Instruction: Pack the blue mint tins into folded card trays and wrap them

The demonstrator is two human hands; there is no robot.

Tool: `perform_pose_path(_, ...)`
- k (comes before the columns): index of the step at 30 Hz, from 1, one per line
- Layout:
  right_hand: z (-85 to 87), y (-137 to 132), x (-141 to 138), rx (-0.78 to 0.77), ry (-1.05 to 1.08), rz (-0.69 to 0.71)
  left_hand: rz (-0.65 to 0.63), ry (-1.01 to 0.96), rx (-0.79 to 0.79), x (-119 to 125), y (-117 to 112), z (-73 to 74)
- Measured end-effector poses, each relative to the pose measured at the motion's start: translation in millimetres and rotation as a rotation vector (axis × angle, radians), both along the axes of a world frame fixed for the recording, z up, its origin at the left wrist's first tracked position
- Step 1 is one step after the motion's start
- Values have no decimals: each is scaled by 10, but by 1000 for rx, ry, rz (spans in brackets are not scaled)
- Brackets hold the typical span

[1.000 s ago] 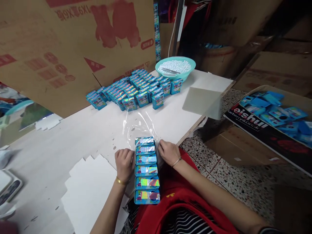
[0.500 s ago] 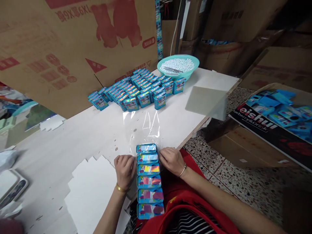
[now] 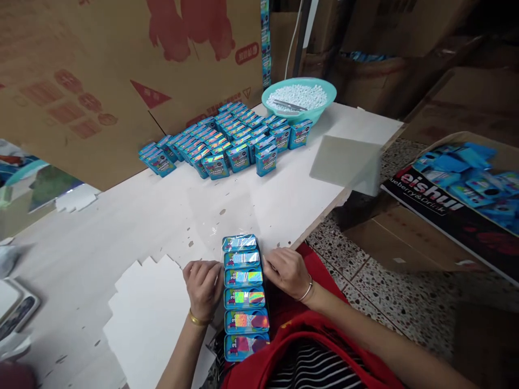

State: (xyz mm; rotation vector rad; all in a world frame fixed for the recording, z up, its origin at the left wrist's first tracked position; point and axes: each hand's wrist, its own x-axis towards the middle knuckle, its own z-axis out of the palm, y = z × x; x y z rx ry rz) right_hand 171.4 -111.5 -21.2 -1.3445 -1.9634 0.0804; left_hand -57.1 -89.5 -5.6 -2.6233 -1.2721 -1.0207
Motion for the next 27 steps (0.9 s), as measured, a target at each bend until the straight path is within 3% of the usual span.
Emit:
perform_pose_path(7, -12, 249, 15, -189, -10, -153, -17, 27, -26, 3, 33, 22)
perform_pose_path(11, -21, 288, -12, -128, -129, -77, -12, 21, -36, 6, 21, 25)
perform_pose_path(16, -72, 141, 30, 9, -103, -1, 35, -8, -81, 55, -29, 3)
perform_pose_path(23, -70, 185, 89, 2, 18, 17, 82, -40, -112, 125, -17, 21)
perform_pose_path(27, -65, 70, 88, 12, 0, 109, 95, -16, -142, 109, -27, -10)
